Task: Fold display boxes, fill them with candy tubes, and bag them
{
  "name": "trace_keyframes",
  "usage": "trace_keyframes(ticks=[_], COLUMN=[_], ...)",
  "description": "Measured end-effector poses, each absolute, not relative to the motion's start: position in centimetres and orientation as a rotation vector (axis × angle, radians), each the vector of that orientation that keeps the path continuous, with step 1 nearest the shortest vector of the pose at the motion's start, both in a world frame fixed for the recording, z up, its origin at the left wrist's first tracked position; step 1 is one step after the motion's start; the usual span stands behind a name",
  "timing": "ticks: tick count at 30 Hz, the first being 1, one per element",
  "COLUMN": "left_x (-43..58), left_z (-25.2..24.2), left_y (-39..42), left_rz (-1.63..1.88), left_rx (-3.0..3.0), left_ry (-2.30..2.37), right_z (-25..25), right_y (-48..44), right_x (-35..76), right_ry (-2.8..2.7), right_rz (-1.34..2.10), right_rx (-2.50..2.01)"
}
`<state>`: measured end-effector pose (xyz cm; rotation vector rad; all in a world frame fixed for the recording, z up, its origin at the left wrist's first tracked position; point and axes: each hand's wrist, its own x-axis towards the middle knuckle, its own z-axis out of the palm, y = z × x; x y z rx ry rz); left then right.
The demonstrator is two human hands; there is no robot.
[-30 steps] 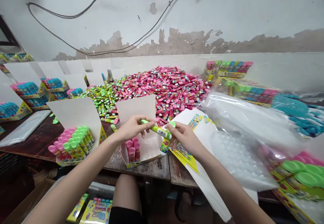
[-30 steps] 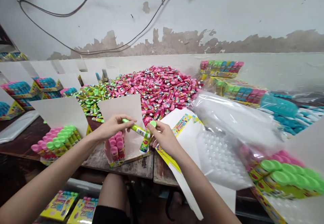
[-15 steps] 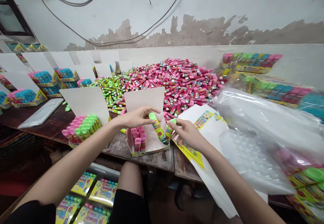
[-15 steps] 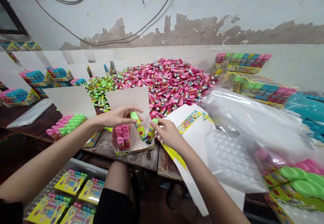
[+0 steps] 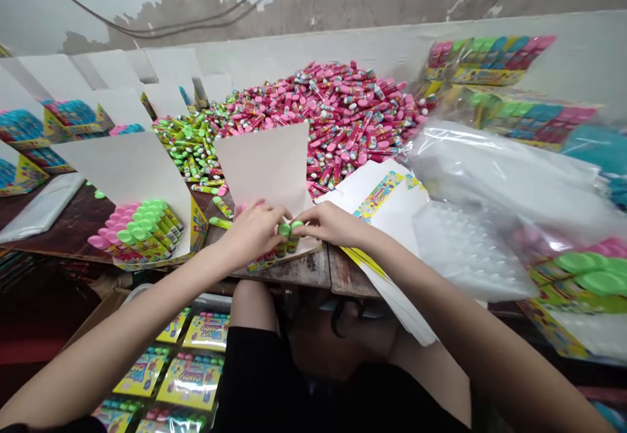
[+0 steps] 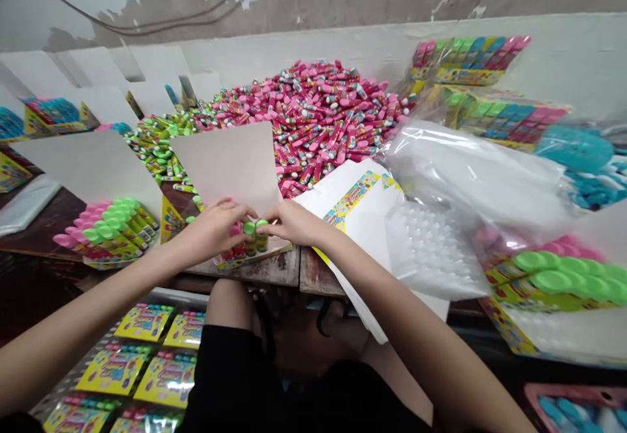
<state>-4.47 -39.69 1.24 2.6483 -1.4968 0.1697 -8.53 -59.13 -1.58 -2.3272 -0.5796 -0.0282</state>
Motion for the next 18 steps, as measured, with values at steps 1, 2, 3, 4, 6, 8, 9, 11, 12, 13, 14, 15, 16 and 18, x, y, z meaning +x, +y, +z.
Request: trace_keyframes(ticks=[1,2,3,4,6,8,9,11,12,13,14,15,16,18], left_x=[-4.4,-4.3,-4.3,-4.3,-4.3,-4.5,-4.5,-4.5,-4.4,-4.2,-4.1,-4.0,-3.9,-3.9], left_z=[1.0,0.8,0.5,0.2,-0.4,-1.0,-1.2,-1.5,-1.7,-1.8,-2.0,-2.1,-2.2,-2.3], left_y=[-39.4,-39.0,-38.7,-38.4,-37.9,-37.4,-37.2,-36.9,-36.7,-36.6,-36.5,-36.5,-36.5,-36.5], left_rz=[0.211,0.247,0.28,0.312,0.377,0.428,0.451,0.492,0.503,0.507,0.503,0.493,0.483,0.467], left_rx=[2.647,2.643,2.636,2.626,2.604,2.576,2.562,2.538,2.529,2.522,2.517,2.511,2.505,2.487], left_ry=[-1.535,-1.567,-1.592,-1.607,-1.606,-1.587,-1.575,-1.546,-1.534,-1.523,-1.512,-1.501,-1.49,-1.47], right_z=[-1.7,-1.7,-1.7,-1.6,-1.2,-0.7,-0.4,-0.1,-0.1,-0.1,-0.1,-0.2,-0.2,-0.4], right_y=[-59.0,-58.9,-58.8,-58.7,-58.6,-58.5,-58.5,-58.3,-58.2,-58.1,-58.0,-57.9,-57.8,-57.7], right_x=[-8.4,-8.2,-8.1,-8.0,-7.9,-8.0,-8.0,-8.1,-8.2,-8.2,-8.1,-8.1,-8.0,-7.9], right_ry=[-0.596,-0.618,-0.641,-0.658,-0.665,-0.661,-0.661,-0.675,-0.682,-0.686,-0.69,-0.696,-0.701,-0.692], right_rz=[-0.025,-0.018,-0.01,-0.003,0.016,0.046,0.065,0.099,0.111,0.121,0.127,0.133,0.138,0.145], right_rx=[-2.344,-2.358,-2.373,-2.392,-2.447,-2.499,-2.514,-2.521,-2.521,-2.52,-2.513,-2.5,-2.486,-2.468])
